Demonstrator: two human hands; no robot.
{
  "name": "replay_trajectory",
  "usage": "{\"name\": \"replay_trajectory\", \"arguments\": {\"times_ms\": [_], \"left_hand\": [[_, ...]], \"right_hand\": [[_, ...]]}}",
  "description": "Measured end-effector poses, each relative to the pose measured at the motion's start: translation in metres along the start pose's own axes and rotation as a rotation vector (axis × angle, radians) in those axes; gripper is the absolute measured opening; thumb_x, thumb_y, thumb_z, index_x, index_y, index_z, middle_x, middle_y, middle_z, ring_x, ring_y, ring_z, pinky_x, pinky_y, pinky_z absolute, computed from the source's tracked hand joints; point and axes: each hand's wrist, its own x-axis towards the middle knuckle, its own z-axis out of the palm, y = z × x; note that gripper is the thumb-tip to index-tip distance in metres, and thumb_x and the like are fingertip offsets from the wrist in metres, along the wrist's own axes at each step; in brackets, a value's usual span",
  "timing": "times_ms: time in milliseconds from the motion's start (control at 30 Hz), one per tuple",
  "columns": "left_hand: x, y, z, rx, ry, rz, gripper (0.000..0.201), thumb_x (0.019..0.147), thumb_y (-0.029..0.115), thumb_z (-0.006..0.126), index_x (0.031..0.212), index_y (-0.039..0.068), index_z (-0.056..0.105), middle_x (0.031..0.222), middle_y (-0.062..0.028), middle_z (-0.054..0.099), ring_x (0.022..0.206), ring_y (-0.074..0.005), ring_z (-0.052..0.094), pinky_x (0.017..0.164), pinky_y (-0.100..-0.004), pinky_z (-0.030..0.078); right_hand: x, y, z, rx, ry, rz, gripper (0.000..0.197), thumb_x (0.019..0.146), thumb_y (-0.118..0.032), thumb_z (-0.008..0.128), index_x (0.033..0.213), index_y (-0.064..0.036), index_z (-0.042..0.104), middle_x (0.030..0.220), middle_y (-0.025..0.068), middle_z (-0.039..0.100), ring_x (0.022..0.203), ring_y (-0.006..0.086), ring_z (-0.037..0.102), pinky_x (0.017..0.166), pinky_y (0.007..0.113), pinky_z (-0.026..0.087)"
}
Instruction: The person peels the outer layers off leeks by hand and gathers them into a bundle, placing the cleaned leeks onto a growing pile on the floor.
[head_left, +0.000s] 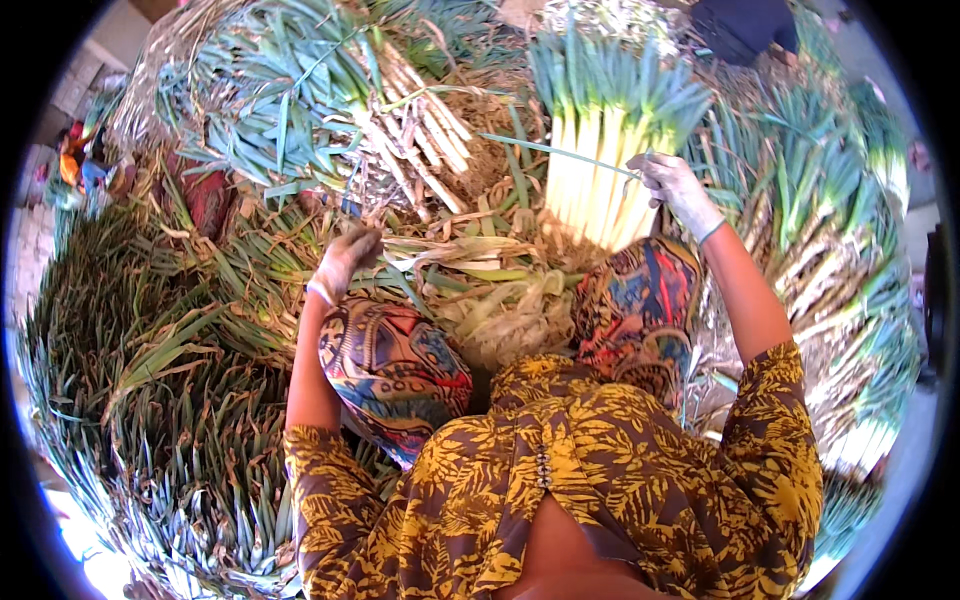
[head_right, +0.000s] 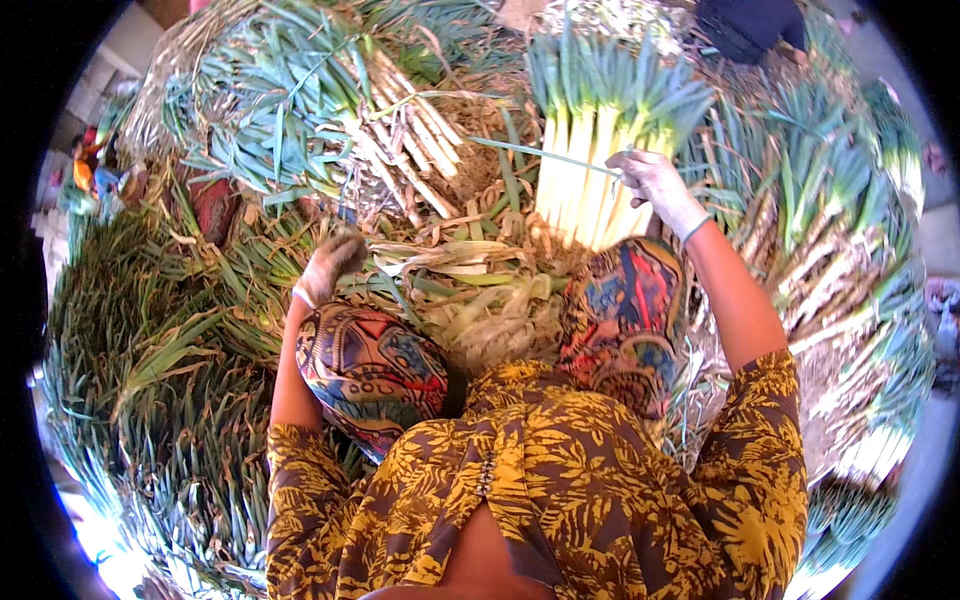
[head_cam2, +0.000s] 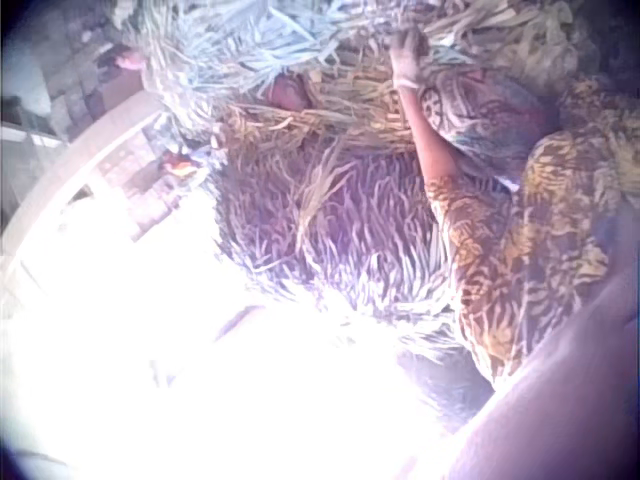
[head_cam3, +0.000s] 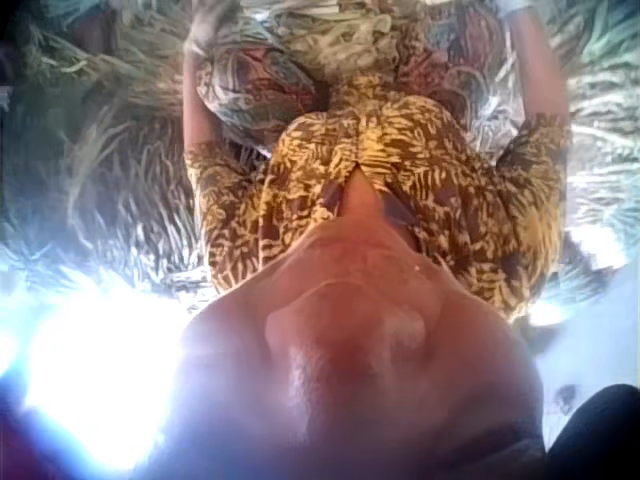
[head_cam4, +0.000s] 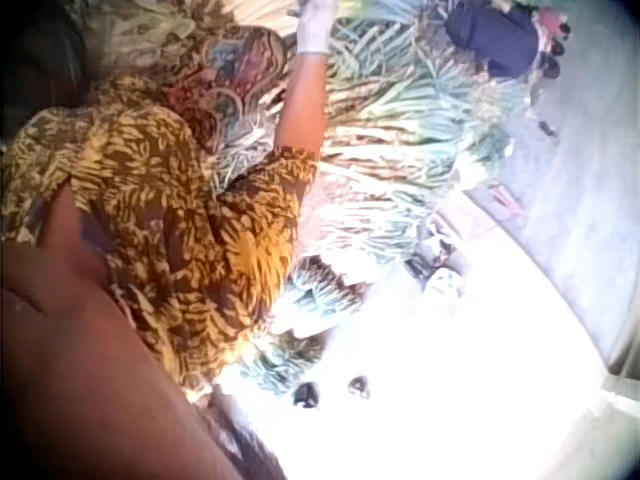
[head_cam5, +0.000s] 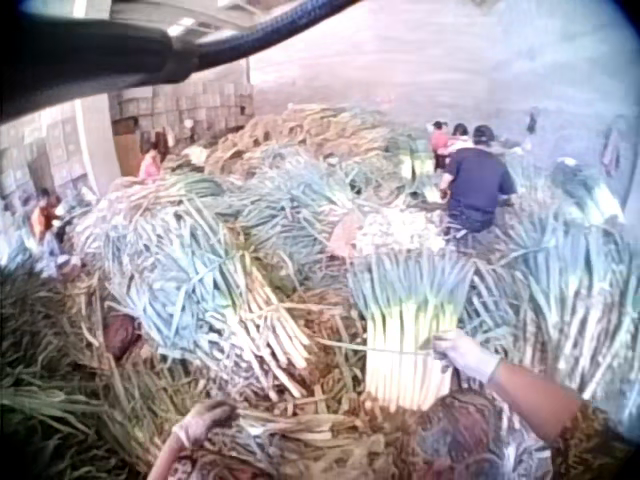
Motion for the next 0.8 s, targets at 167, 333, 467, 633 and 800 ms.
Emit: {"name": "replay_trajectory", "arguments": {"times_ms": [167, 333, 467, 633, 800], "left_hand": [[-0.032, -0.063, 0.000, 0.049, -0.024, -0.092, 0.034, 0.094, 0.013, 0.057, 0.125, -0.001, 0.054, 0.109, -0.0133, 0.063, 0.099, -0.0238, 0.064, 0.091, -0.0355, 0.051], [-0.020, -0.051, 0.005, 0.164, 0.050, -0.290, 0.035, 0.093, 0.014, 0.058, 0.124, -0.001, 0.055, 0.109, -0.0128, 0.064, 0.099, -0.0235, 0.063, 0.091, -0.0357, 0.051], [-0.014, -0.053, -0.002, 0.209, 0.071, -0.347, 0.035, 0.092, 0.015, 0.059, 0.124, -0.001, 0.055, 0.108, -0.0123, 0.064, 0.100, -0.0233, 0.063, 0.091, -0.0358, 0.050], [-0.011, -0.050, -0.015, 0.258, 0.091, -0.380, 0.036, 0.092, 0.016, 0.060, 0.123, -0.001, 0.056, 0.108, -0.0118, 0.064, 0.100, -0.0230, 0.063, 0.091, -0.0360, 0.050], [0.001, -0.036, -0.012, 0.303, 0.071, -0.397, 0.037, 0.091, 0.017, 0.061, 0.123, -0.001, 0.057, 0.107, -0.0113, 0.065, 0.101, -0.0227, 0.062, 0.092, -0.0361, 0.049]], "right_hand": [[-0.106, 0.075, -0.123, -0.619, 0.543, -0.329, 0.025, 0.094, -0.025, 0.056, 0.100, -0.0035, 0.068, 0.071, 0.0000, 0.059, 0.064, 0.0137, 0.053, 0.056, 0.030, 0.043], [-0.305, 0.210, -0.190, -1.541, 0.819, 0.165, 0.018, 0.089, -0.020, 0.055, 0.099, -0.0067, 0.064, 0.083, 0.0178, 0.065, 0.080, 0.0368, 0.064, 0.068, 0.048, 0.051], [-0.476, 0.304, -0.049, -1.307, -0.022, 0.601, 0.022, 0.085, -0.018, 0.054, 0.101, -0.0081, 0.066, 0.092, 0.0180, 0.065, 0.082, 0.0349, 0.065, 0.071, 0.049, 0.051], [-0.517, 0.415, 0.044, -0.928, -0.208, 0.857, 0.030, 0.081, -0.029, 0.058, 0.100, -0.0085, 0.068, 0.095, 0.0161, 0.066, 0.087, 0.0336, 0.066, 0.075, 0.046, 0.052], [-0.499, 0.453, 0.051, -0.848, -0.233, 0.908, 0.040, 0.077, -0.040, 0.062, 0.099, -0.0088, 0.070, 0.099, 0.0143, 0.068, 0.091, 0.0322, 0.066, 0.079, 0.044, 0.052]]}}
